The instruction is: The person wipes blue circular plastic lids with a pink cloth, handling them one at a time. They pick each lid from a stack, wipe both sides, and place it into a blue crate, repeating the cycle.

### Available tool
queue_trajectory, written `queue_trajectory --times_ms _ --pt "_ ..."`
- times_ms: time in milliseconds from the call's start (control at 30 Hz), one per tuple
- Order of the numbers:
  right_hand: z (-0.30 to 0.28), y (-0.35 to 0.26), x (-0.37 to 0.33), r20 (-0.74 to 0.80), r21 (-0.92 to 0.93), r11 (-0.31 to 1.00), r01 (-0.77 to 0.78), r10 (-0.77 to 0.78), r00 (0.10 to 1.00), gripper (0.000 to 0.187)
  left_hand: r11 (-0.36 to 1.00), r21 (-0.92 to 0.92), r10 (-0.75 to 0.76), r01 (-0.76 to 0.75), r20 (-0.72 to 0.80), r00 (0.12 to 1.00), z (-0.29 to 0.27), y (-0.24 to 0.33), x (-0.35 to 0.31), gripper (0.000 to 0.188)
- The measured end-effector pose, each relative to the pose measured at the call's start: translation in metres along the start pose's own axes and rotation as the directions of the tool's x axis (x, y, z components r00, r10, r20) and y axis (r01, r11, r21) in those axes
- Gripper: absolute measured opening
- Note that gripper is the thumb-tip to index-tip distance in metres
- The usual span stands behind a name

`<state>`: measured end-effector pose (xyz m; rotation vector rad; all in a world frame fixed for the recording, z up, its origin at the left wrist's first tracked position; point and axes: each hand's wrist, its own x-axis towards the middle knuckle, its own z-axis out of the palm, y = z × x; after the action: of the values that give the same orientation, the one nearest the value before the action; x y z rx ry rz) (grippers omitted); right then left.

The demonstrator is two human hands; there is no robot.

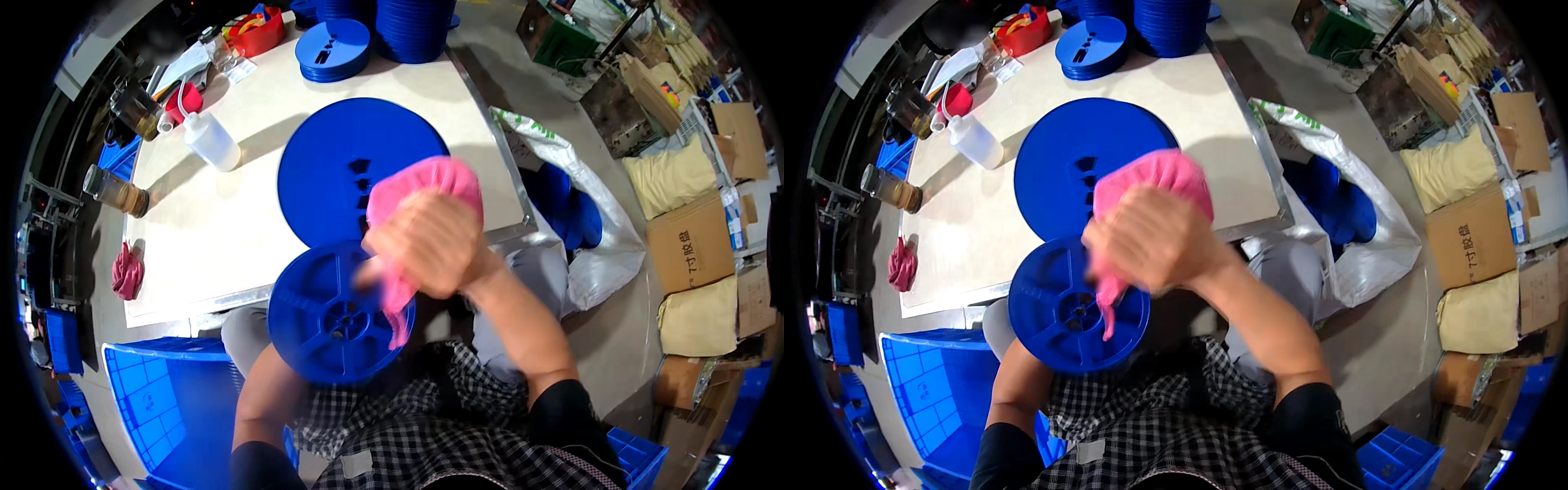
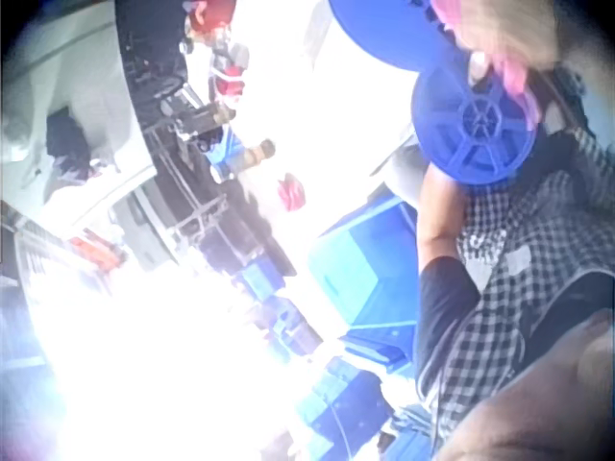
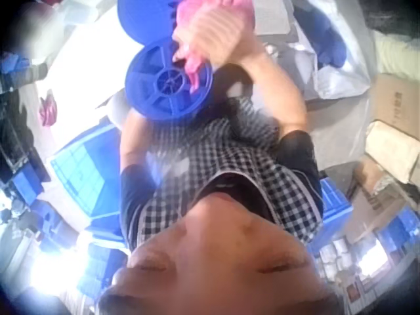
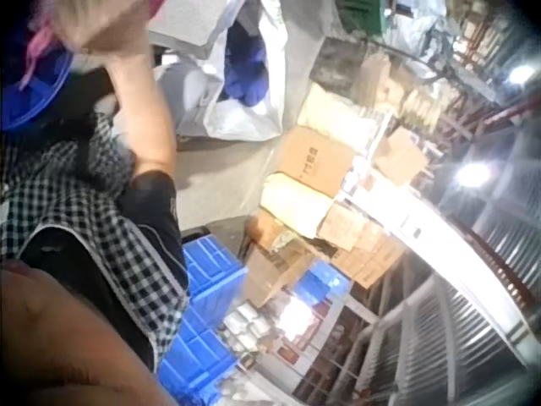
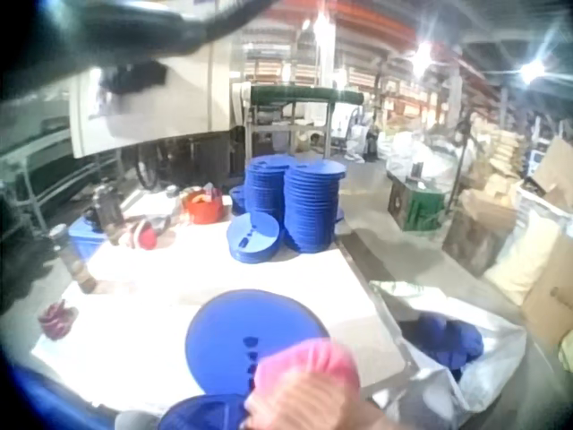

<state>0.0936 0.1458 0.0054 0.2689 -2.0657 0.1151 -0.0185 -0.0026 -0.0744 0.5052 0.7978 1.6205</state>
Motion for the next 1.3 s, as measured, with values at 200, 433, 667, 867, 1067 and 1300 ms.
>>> queue_trajectory --times_ms 200,433,667,867,1067,1300 --pt "0.002 0.038 0.02 -0.122 -0.069 0.989 -0.132 0.123 0.985 0.022 0.979 0.026 -0.203 0.204 -0.028 0.979 0.037 0.008 -0.012 0.029" --pt "0.017 0.071 0.016 -0.032 -0.061 0.934 -0.351 0.35 0.936 0.019 0.944 0.127 -0.305 0.304 -0.016 0.952 0.025 0.007 -0.018 0.025" --pt "-0.093 0.101 -0.018 -0.183 0.445 0.37 -0.816 0.929 0.322 0.022 0.975 0.031 -0.219 0.221 -0.043 0.975 0.015 0.017 -0.02 0.023" --pt "-0.103 0.059 -0.026 0.215 0.266 0.407 -0.874 0.859 0.466 0.032 0.974 0.024 -0.222 0.225 -0.072 0.972 0.021 0.043 -0.018 0.028" --pt "-0.084 0.049 -0.027 0.421 0.085 0.541 -0.837 0.742 0.522 0.038 0.988 0.043 -0.142 0.146 -0.087 0.986 0.025 0.043 -0.007 0.024" --pt "-0.081 0.048 -0.022 0.348 0.245 0.391 -0.887 0.819 0.457 0.022 0.988 -0.082 -0.146 0.134 -0.16 0.976 -0.018 0.025 -0.015 0.027"
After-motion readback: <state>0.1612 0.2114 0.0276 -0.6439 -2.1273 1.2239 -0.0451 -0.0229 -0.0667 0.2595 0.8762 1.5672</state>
